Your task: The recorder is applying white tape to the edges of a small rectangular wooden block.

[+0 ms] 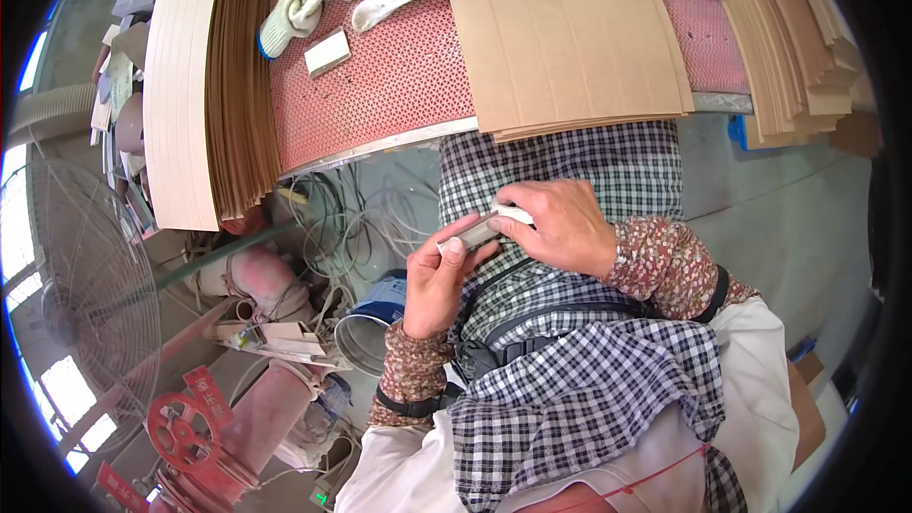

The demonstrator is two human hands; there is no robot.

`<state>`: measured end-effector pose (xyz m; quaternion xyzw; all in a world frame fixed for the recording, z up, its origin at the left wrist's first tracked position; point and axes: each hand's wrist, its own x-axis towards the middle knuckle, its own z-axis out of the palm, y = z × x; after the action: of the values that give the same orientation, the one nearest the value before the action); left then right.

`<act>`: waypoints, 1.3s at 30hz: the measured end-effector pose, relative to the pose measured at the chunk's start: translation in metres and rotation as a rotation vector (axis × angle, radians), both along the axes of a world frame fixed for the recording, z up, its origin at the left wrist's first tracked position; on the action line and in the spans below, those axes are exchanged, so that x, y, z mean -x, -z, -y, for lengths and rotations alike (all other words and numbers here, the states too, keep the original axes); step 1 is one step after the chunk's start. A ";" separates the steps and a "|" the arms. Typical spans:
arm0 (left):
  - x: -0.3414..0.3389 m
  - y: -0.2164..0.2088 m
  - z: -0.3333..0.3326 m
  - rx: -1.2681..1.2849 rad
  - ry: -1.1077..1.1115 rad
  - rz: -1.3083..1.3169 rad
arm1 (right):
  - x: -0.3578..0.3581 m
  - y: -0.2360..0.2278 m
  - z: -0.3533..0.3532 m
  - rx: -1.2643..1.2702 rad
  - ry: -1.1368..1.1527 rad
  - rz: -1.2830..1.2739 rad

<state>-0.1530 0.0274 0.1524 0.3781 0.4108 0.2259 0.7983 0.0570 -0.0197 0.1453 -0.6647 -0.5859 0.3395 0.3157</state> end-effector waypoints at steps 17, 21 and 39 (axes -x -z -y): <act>0.001 0.008 -0.002 -0.176 -0.070 -0.182 | -0.001 -0.008 0.002 -0.042 -0.038 -0.102; 0.004 0.008 -0.003 -0.203 -0.053 -0.143 | 0.000 -0.008 0.002 -0.078 -0.079 -0.138; 0.012 0.017 -0.008 -0.152 0.034 -0.043 | -0.012 -0.011 0.005 -0.056 -0.155 -0.133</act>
<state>-0.1651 0.0351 0.1355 0.4493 0.4030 0.2345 0.7621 0.0689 -0.0244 0.1558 -0.5843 -0.6225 0.3898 0.3451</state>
